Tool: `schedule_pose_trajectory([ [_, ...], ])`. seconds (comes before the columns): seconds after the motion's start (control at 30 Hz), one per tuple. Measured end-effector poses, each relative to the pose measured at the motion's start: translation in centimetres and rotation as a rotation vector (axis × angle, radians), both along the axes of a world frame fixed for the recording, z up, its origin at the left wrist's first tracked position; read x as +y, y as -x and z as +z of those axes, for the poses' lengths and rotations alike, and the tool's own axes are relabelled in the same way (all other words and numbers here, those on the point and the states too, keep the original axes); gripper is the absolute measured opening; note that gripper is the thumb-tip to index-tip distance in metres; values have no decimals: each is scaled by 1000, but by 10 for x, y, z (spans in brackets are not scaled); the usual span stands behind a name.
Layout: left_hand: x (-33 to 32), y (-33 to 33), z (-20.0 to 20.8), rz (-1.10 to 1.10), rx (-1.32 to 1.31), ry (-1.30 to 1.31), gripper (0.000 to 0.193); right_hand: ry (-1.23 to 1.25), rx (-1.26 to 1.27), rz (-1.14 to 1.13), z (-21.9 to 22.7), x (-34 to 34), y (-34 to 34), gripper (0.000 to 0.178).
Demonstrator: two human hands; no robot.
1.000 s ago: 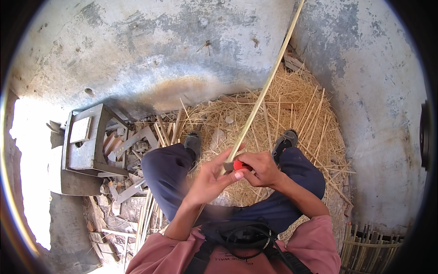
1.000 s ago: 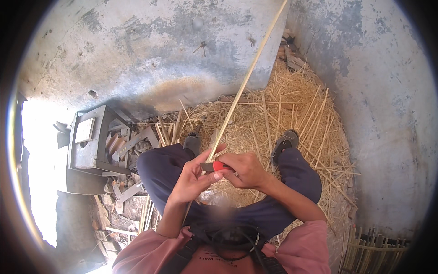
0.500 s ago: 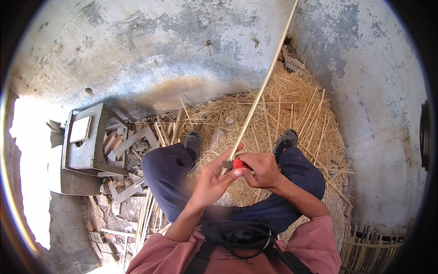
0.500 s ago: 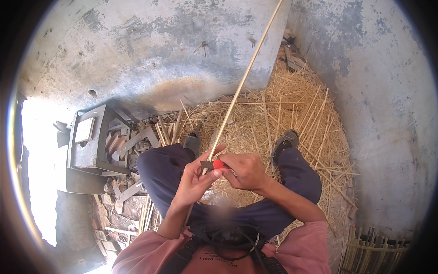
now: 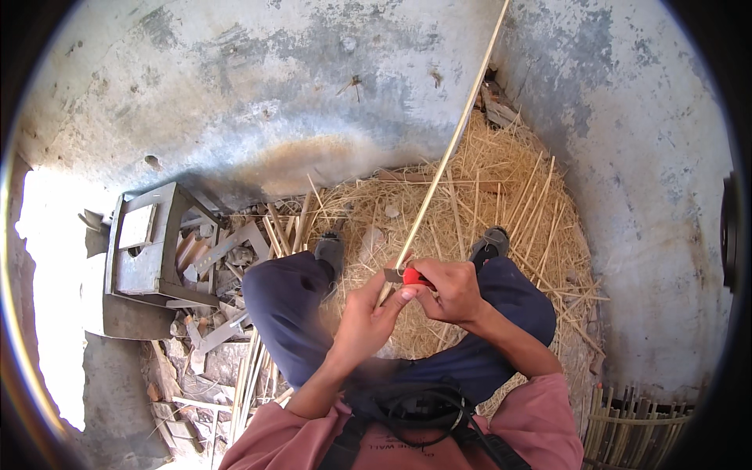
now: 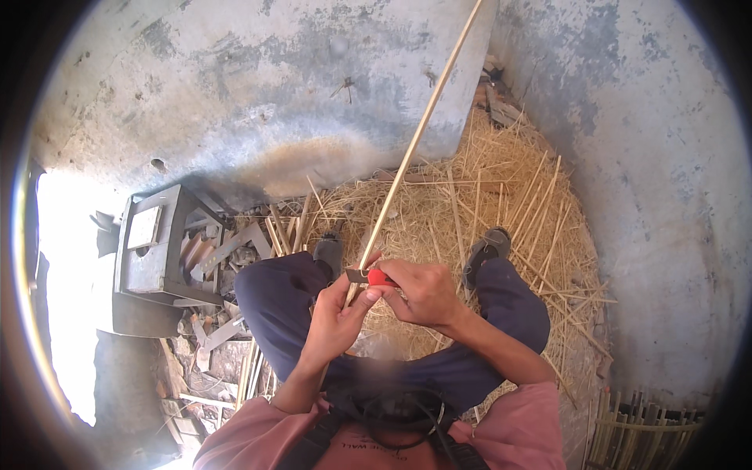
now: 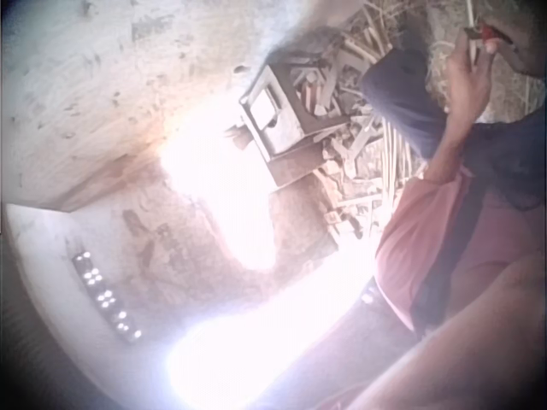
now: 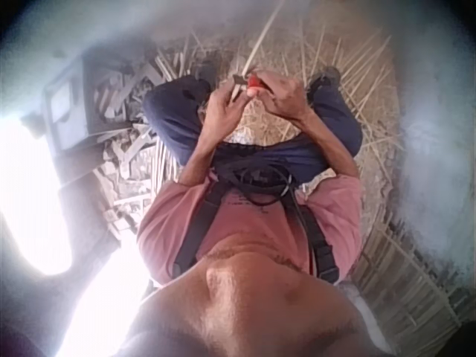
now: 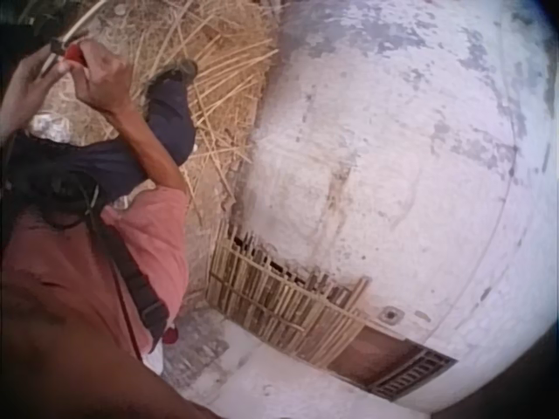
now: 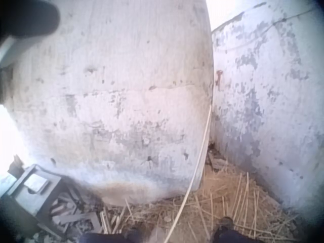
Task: The person uses a utility knife to shave thin strips of wood from a long piece of bamboo, repeatedly running the blade down the edge of the wood while holding it by hand.
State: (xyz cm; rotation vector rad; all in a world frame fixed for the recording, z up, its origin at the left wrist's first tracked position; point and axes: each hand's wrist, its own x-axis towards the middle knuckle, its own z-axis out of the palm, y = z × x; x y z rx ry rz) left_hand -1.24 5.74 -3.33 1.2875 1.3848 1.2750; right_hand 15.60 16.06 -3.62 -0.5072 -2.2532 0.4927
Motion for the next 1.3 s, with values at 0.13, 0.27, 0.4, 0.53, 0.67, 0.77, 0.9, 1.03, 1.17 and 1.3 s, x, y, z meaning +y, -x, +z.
schedule_pose_trajectory([
  [0.13, -3, -1, 9, 47, 118, 8, 51, 10, -11, -4, 1, 1, 1, 21],
  [0.27, -4, 0, 13, 64, 226, 36, 53, 22, -27, -25, 1, 1, 1, 21],
  [0.4, -3, -2, 14, 83, 247, -8, 52, 1, -48, -29, 2, 3, 2, 20],
  [0.53, -5, -1, 7, 92, 306, -48, 50, -1, -33, -34, -2, 5, 1, 22],
  [0.67, -6, 1, -1, 94, 308, -40, 49, -4, -43, -56, -2, 5, 2, 22],
  [0.77, -10, -1, 1, 126, 342, -37, 50, 11, -31, -60, -7, 7, 1, 21],
  [0.9, -11, 1, -4, 132, 333, -53, 51, 6, -47, -50, -4, 8, 2, 20],
  [1.03, -15, 3, -2, 107, 359, -33, 53, 11, -43, -34, 0, 12, 2, 22],
  [1.17, -18, 6, -2, 97, 372, -18, 54, -17, -48, -32, 0, 14, 4, 23],
  [1.3, -20, 9, -2, 96, 361, -9, 54, 8, -41, -41, -1, 15, 5, 22],
])
